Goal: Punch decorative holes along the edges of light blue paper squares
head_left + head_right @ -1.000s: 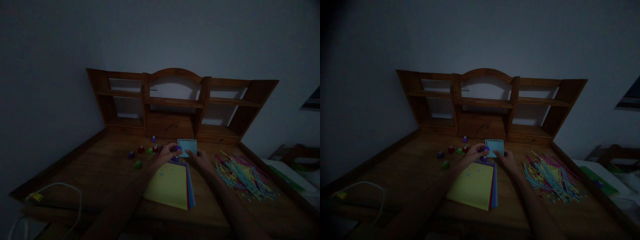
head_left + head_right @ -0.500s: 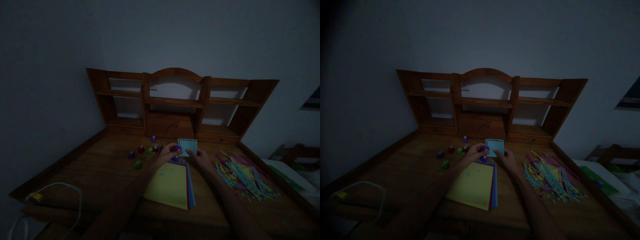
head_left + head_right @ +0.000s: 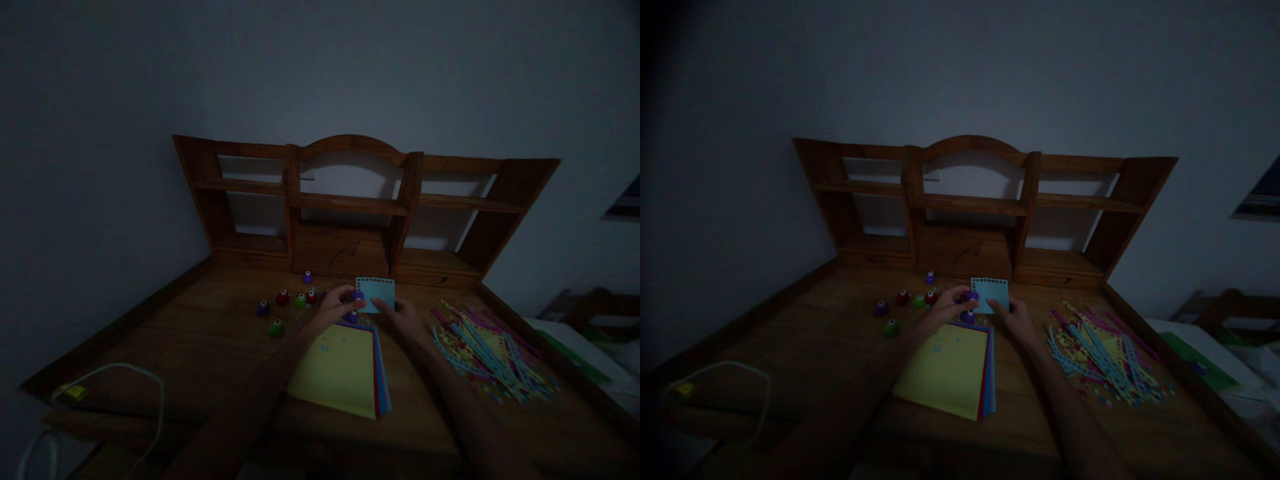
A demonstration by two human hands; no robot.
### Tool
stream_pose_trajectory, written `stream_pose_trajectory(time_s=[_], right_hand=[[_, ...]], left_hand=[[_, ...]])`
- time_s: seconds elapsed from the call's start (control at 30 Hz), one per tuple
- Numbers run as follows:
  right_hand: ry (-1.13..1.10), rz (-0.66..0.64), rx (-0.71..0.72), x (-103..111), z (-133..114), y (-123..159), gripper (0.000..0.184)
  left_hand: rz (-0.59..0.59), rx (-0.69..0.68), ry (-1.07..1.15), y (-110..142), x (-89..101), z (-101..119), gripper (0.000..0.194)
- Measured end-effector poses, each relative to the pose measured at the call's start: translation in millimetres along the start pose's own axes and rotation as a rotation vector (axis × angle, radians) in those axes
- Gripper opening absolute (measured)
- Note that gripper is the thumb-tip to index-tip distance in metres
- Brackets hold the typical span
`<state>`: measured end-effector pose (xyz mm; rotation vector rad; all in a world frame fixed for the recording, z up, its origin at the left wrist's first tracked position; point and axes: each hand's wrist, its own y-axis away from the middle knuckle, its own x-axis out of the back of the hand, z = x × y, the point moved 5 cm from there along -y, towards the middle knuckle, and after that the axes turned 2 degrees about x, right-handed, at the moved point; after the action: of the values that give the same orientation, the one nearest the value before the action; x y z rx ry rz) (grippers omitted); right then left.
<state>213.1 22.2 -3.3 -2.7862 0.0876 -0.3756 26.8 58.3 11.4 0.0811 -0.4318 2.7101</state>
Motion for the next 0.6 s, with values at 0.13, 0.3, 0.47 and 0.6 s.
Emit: stream_pose_trajectory(time_s=[0.13, 0.3, 0.47, 0.6], right_hand=[[0.022, -0.013, 0.009, 1.0, -2.0, -0.2, 0.041], [0.018, 0.001, 0.016, 1.4, -0.5, -1.1, 0.043], [0.011, -0.004, 0.005, 0.1, 2.1, -1.1, 0.046], [0.024, 0.005, 0.005, 1.1, 1.9, -1.4, 0.047]], left_hand=[[-0.014, 0.009, 0.019, 0.5, -0.7, 1.3, 0.031], [-0.016, -0.005, 0.037, 0.5, -0.6, 2.9, 0.028], [-0.018, -0.006, 0.022, 0.1, -1.0, 3.0, 0.028], [-0.009, 0.001, -0.005, 0.6, -0.3, 3.6, 0.03]])
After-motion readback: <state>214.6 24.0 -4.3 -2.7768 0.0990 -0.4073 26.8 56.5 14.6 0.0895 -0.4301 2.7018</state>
